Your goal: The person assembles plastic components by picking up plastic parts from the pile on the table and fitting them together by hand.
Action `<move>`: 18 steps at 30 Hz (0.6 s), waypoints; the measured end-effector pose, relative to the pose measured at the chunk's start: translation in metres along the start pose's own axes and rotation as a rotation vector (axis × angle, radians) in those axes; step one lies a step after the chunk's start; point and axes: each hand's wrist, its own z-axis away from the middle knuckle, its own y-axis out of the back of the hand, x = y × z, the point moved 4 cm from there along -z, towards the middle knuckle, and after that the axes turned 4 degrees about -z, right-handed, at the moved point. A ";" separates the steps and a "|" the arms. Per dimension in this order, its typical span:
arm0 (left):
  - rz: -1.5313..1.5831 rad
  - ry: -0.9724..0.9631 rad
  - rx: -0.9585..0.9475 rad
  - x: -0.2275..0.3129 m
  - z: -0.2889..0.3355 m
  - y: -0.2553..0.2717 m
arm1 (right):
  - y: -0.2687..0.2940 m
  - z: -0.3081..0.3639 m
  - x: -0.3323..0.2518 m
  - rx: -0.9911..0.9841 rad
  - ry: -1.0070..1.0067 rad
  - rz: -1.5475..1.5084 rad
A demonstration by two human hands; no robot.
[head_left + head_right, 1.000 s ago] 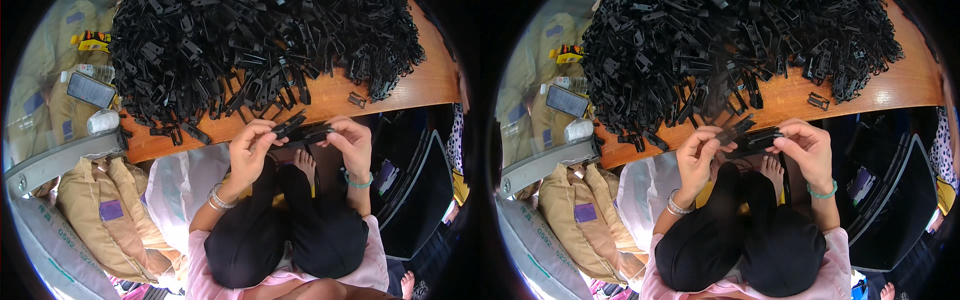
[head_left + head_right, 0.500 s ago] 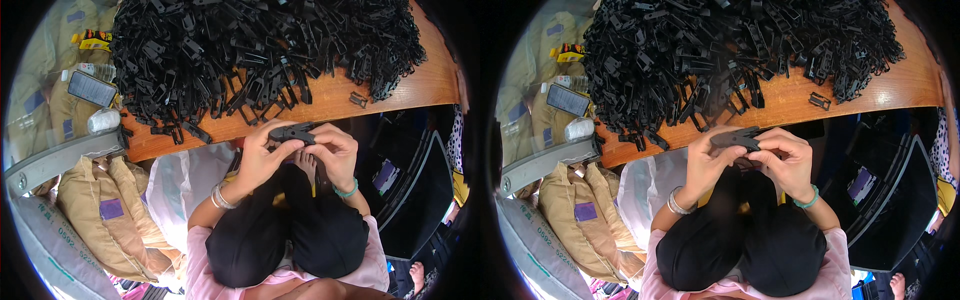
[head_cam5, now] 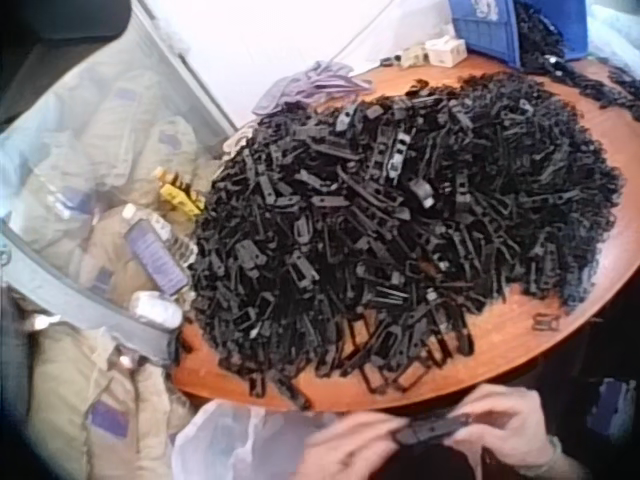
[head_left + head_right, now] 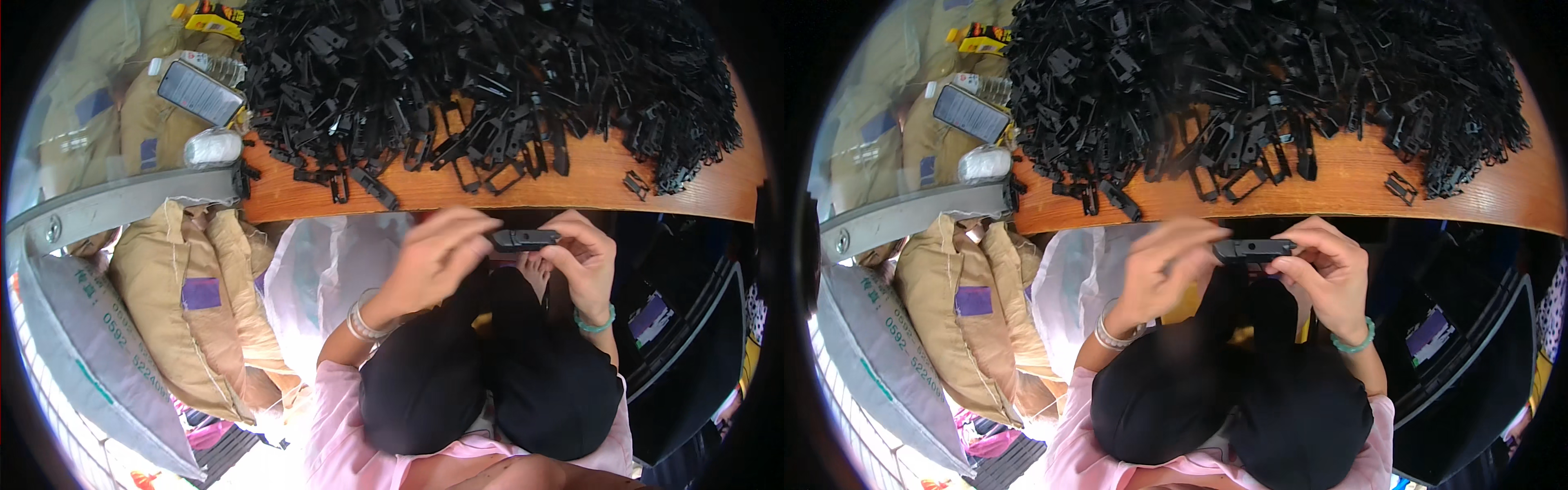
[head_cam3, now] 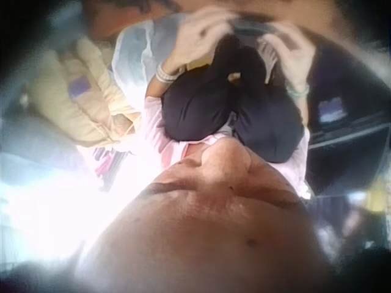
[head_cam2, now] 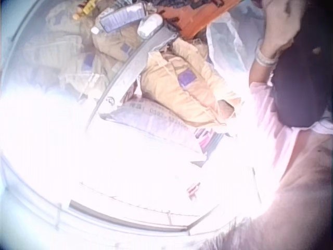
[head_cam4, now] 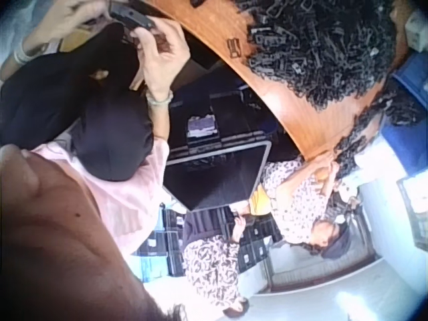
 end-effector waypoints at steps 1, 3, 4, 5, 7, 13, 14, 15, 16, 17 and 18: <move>-0.201 -0.009 0.100 -0.008 0.011 0.016 | 0.001 0.000 0.001 -0.006 -0.002 -0.008; -0.515 0.119 0.274 -0.020 0.022 0.040 | 0.003 -0.002 0.003 -0.067 -0.022 -0.004; -0.687 0.174 0.294 -0.028 0.022 0.052 | 0.004 -0.002 0.005 -0.067 -0.057 0.018; -0.690 0.175 0.295 -0.036 0.022 0.059 | 0.003 -0.003 0.005 -0.069 -0.057 0.016; -0.834 0.068 0.169 -0.049 0.023 0.064 | -0.002 -0.003 0.007 -0.123 -0.086 0.047; -0.645 0.001 0.252 -0.039 0.029 0.067 | -0.002 -0.005 0.004 -0.179 -0.030 0.100; -0.455 0.001 0.333 -0.034 0.029 0.065 | -0.002 -0.006 0.004 -0.170 -0.031 0.107; -0.444 -0.002 0.332 -0.031 0.026 0.056 | -0.006 -0.007 0.005 -0.180 -0.008 0.085; -0.098 0.075 0.359 -0.032 0.022 0.045 | -0.009 -0.006 0.004 -0.190 0.015 0.064; 0.243 0.153 0.381 -0.031 0.019 0.038 | -0.012 -0.006 0.004 -0.187 0.015 0.069; 0.362 0.294 0.248 -0.025 0.013 0.031 | -0.015 -0.005 0.003 -0.195 0.022 0.063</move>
